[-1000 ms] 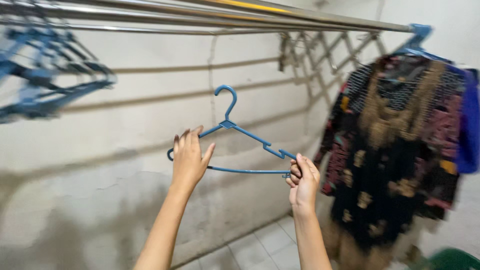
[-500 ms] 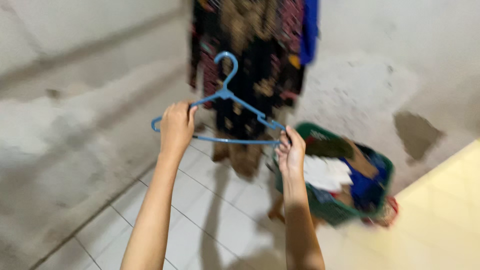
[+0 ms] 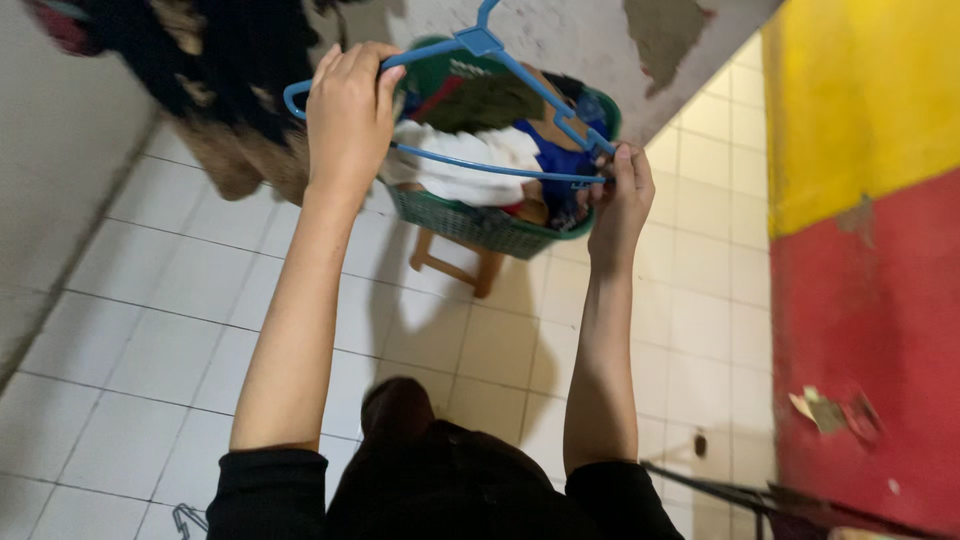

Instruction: The person takes clothing items one by one from a laundry basket, places them on plastic hangers, and hangs each item on a wall-mounted drying rack.

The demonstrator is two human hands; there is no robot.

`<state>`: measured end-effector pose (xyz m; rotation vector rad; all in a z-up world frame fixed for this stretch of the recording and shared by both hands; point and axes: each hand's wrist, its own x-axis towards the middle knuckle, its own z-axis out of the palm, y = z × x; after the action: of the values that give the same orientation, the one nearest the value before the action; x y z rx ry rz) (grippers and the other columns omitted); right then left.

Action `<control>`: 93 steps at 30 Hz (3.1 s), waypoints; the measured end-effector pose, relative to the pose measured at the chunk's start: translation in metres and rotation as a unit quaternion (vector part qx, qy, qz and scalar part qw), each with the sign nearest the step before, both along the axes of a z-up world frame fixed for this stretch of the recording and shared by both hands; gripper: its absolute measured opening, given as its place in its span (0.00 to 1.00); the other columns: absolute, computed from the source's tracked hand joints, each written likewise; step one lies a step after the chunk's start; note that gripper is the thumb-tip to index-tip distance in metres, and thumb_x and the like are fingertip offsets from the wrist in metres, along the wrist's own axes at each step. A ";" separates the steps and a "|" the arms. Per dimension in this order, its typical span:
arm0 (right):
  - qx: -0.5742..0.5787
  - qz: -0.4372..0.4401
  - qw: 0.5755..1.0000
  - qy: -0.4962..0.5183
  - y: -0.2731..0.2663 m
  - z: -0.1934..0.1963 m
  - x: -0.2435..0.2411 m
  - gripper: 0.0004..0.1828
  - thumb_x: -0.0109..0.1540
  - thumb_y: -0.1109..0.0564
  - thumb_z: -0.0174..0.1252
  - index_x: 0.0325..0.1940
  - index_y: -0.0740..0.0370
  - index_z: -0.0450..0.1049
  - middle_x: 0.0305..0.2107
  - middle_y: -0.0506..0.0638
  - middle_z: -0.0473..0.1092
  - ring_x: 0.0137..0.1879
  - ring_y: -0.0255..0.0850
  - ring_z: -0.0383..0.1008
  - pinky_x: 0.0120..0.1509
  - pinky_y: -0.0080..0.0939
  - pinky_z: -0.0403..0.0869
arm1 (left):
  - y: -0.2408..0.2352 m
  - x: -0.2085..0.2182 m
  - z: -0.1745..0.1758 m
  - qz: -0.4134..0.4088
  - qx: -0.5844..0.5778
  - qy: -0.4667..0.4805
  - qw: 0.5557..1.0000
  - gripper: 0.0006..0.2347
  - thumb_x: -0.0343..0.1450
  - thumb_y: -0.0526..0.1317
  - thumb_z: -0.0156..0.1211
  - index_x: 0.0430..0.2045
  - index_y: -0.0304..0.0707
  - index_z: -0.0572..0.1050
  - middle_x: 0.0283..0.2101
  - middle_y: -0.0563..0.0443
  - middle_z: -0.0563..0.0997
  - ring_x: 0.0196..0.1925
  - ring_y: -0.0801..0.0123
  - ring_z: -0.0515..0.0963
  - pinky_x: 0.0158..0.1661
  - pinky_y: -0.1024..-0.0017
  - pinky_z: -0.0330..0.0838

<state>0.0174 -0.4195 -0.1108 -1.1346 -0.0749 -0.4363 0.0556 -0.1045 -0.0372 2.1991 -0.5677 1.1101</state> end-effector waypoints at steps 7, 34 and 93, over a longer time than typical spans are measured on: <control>-0.577 -0.277 0.762 -0.102 -0.044 -0.023 0.007 0.18 0.68 0.56 0.63 0.60 0.62 0.72 0.46 0.53 0.75 0.48 0.47 0.75 0.55 0.45 0.72 | -0.075 0.050 -0.055 -0.093 0.017 0.088 0.992 0.03 0.78 0.33 0.58 0.40 0.30 0.77 0.40 0.41 0.79 0.46 0.48 0.78 0.69 0.50 0.59; -0.358 -0.038 0.910 0.206 -0.117 -0.142 0.321 0.11 0.67 0.56 0.62 0.44 0.67 0.80 0.23 0.47 0.72 0.27 0.32 0.65 0.32 0.33 0.64 | -0.175 0.287 -0.210 -0.133 -0.109 0.305 0.937 0.05 0.73 0.34 0.64 0.40 0.36 0.79 0.43 0.46 0.81 0.47 0.53 0.81 0.49 0.58 0.76; -0.445 0.201 0.870 0.066 -0.117 -0.049 0.435 0.25 0.64 0.54 0.63 0.64 0.61 0.69 0.42 0.54 0.77 0.37 0.45 0.74 0.43 0.45 0.75 | -0.106 0.230 0.048 -0.037 -0.378 -0.103 0.919 0.15 0.83 0.48 0.58 0.39 0.33 0.77 0.30 0.60 0.70 0.30 0.79 0.62 0.33 0.77 0.54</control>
<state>0.4520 -0.5360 -0.1594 -2.0021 -0.4188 0.0909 0.2859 -0.2106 0.0110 1.3920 -0.2346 1.2599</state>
